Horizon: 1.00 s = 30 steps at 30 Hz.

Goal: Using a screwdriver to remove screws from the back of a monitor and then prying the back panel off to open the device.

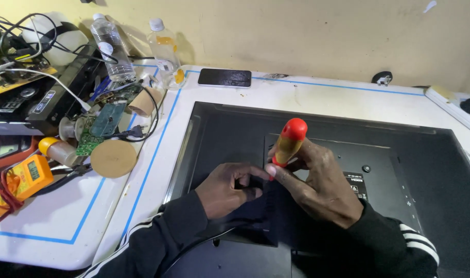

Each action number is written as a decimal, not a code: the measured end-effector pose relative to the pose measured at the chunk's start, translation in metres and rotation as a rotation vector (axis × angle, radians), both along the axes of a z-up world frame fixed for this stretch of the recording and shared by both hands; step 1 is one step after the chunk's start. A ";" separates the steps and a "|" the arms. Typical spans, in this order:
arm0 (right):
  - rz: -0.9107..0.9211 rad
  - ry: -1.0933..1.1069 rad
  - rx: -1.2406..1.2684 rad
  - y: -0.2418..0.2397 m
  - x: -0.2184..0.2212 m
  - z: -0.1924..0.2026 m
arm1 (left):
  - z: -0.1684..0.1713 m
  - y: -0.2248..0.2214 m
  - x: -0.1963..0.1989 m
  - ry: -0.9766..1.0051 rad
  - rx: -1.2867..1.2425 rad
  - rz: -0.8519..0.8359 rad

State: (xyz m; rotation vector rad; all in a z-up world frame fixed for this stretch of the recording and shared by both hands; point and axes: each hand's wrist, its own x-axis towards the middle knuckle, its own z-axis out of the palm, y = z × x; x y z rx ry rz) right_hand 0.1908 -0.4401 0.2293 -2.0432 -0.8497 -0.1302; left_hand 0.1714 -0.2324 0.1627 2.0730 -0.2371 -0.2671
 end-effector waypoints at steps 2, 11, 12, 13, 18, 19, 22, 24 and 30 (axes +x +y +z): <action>0.006 -0.011 -0.043 0.002 -0.001 0.007 | -0.007 0.001 0.001 -0.009 -0.032 0.002; 0.066 -0.108 -0.073 -0.007 0.003 0.030 | -0.009 0.002 0.004 0.012 -0.123 -0.035; 0.131 -0.114 -0.116 -0.009 0.003 0.035 | -0.010 0.002 0.004 -0.004 -0.189 -0.047; 0.195 -0.122 -0.161 -0.012 0.003 0.039 | -0.012 0.002 0.004 -0.022 -0.256 -0.061; 0.185 -0.198 -0.093 -0.005 0.004 0.042 | -0.016 0.001 0.005 -0.053 -0.184 -0.050; 0.041 -0.220 -0.127 -0.003 0.002 0.041 | -0.019 0.002 0.004 -0.090 -0.250 -0.076; 0.151 -0.136 -0.149 -0.010 0.005 0.047 | -0.017 0.000 0.006 0.017 -0.200 0.012; 0.209 0.036 -0.025 -0.024 -0.005 0.068 | -0.032 0.001 0.010 -0.053 -0.286 -0.015; -0.091 0.038 0.259 -0.076 -0.007 0.087 | 0.000 -0.001 0.001 0.008 -0.051 0.030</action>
